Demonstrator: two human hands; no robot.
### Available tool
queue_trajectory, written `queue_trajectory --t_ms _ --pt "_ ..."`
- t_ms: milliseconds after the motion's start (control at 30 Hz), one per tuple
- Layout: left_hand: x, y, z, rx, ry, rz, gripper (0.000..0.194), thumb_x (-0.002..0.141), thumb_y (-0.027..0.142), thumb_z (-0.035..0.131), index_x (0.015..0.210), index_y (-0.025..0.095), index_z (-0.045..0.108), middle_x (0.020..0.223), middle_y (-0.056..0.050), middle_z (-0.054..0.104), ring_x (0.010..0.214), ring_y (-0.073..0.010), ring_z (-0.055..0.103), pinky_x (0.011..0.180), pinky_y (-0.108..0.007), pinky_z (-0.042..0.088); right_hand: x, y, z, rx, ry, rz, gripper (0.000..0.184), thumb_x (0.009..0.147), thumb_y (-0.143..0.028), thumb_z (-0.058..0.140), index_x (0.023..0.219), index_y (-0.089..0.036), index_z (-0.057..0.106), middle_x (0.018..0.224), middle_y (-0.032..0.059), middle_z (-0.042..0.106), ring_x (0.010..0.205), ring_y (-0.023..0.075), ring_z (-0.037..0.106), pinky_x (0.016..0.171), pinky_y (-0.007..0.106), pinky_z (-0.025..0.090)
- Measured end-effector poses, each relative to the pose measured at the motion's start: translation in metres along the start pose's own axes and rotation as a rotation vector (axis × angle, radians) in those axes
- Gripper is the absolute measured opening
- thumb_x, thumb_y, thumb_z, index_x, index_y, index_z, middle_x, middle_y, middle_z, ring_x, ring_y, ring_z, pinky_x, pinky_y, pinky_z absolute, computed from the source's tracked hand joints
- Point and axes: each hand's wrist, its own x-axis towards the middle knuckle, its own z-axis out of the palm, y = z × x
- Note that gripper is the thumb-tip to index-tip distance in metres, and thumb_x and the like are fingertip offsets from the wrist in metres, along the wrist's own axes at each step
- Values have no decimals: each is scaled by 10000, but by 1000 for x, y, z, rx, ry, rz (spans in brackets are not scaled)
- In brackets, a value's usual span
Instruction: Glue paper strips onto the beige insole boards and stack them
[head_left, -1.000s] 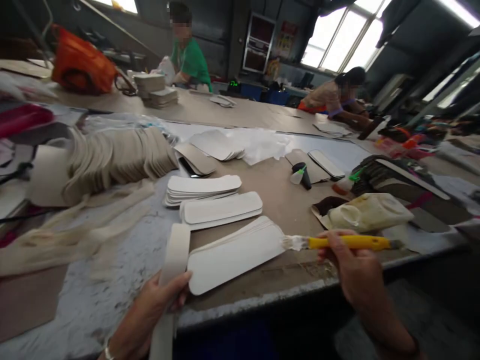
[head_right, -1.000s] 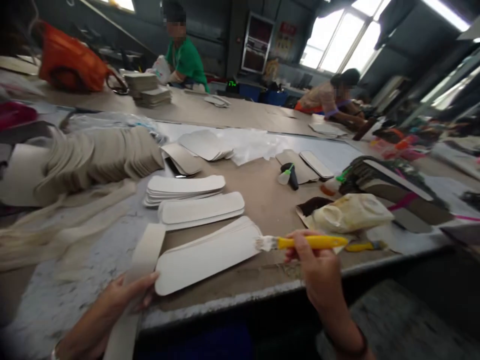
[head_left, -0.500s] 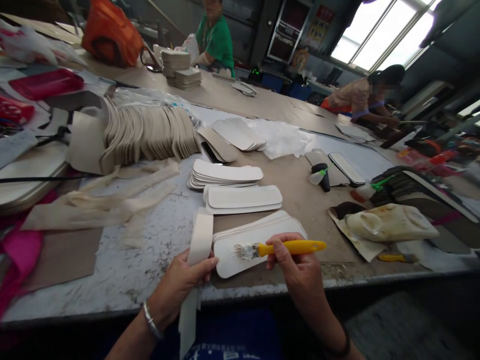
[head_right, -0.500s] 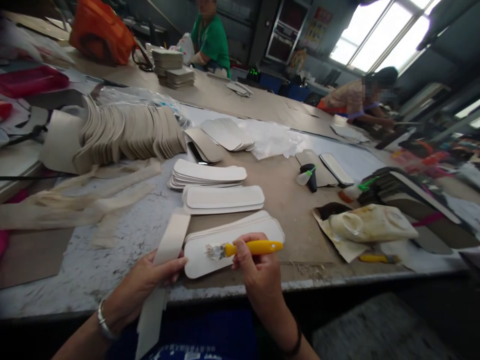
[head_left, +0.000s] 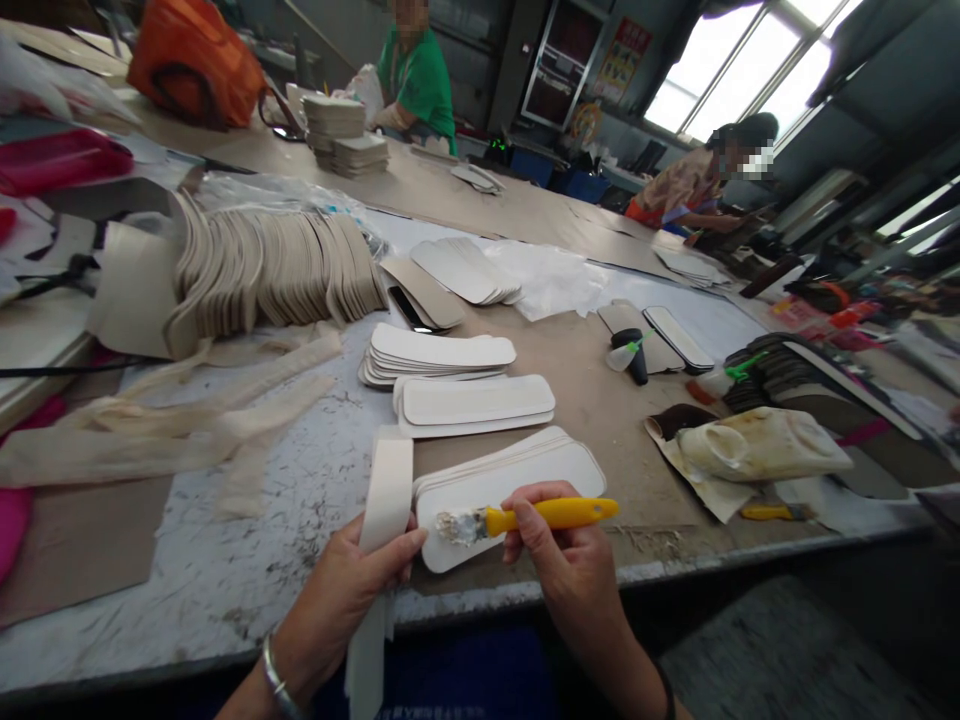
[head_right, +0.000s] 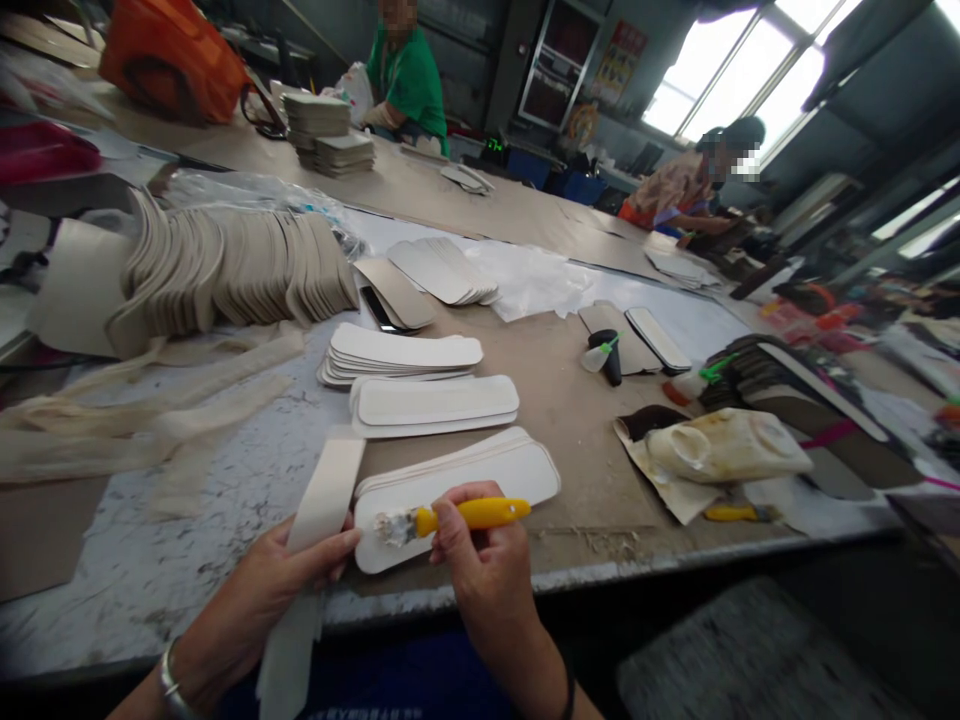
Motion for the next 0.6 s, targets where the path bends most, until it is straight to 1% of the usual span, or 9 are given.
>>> queue_trajectory --t_ms 100,200,300,367,500,600 --pt "0 -1 1 36 36 7 400 547 483 772 733 151 648 528 36 564 547 -138 484 544 -256 369 -1 8 -1 -18 5 13 203 863 -390 567 821 -191 572 569 -14 576 465 140 591 443 245 501" --pt "-2 -1 4 44 86 23 398 528 497 774 697 159 650 524 29 566 560 -157 498 557 -268 385 2 19 -15 -145 69 -34 187 867 -374 563 829 -191 573 623 2 585 485 137 579 450 244 488" --pt "-5 -1 8 22 147 33 401 507 499 782 684 166 648 505 26 566 547 -167 500 545 -278 393 6 28 -35 -323 135 -116 169 885 -344 536 839 -188 580 718 38 615 573 154 604 508 257 500" --pt "-6 -1 11 19 200 30 427 468 503 796 690 168 653 484 26 567 526 -173 500 529 -286 396 9 30 -49 -432 179 -178 155 893 -320 521 840 -187 579 757 48 617 641 168 621 571 273 514" --pt "-4 -5 15 21 290 13 444 418 499 809 692 180 665 472 28 581 526 -188 523 553 -305 426 15 33 -68 -607 261 -318 127 904 -271 498 838 -192 571 766 44 612 704 173 623 677 291 520" --pt "0 -13 13 47 334 0 454 405 540 803 683 209 664 456 29 589 532 -206 540 550 -316 437 19 33 -79 -693 296 -412 113 904 -240 488 838 -195 568 761 52 622 724 174 623 693 287 522"
